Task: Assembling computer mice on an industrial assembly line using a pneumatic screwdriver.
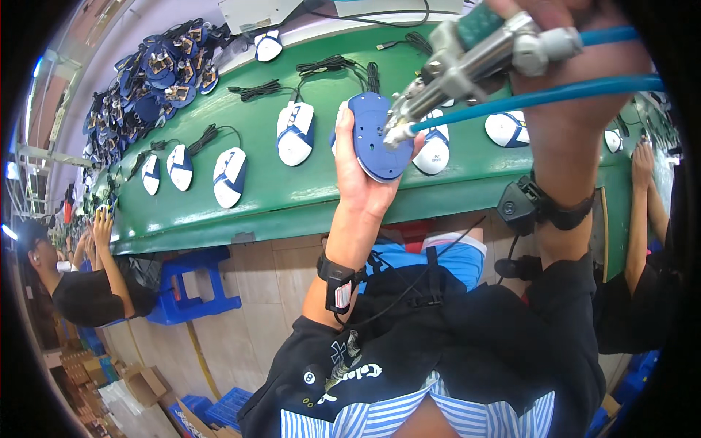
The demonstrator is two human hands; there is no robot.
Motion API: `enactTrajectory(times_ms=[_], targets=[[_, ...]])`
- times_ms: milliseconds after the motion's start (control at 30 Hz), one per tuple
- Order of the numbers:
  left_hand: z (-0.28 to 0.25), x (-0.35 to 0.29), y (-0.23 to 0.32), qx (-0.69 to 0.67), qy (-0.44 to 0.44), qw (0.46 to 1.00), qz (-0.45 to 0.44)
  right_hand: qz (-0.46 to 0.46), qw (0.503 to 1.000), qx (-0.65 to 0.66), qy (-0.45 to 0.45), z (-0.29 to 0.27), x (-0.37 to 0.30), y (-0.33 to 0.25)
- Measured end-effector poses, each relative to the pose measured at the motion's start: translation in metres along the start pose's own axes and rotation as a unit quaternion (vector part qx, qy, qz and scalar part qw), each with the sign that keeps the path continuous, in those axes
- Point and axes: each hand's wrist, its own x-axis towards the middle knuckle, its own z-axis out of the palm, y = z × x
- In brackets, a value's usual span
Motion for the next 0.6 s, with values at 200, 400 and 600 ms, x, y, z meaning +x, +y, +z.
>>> enactTrajectory(times_ms=[200,400,600], targets=[[0.008,-0.005,-0.004,-0.003,0.000,1.000,-0.026,0.078,0.996,-0.007,0.041,0.011,-0.013,0.007],[0.013,-0.009,-0.003,-0.015,-0.002,0.999,-0.030,0.088,0.995,-0.014,0.042,0.012,-0.014,0.010],[-0.003,-0.007,-0.005,0.038,-0.012,0.998,-0.039,0.092,0.995,-0.023,0.037,0.011,-0.018,0.012]])
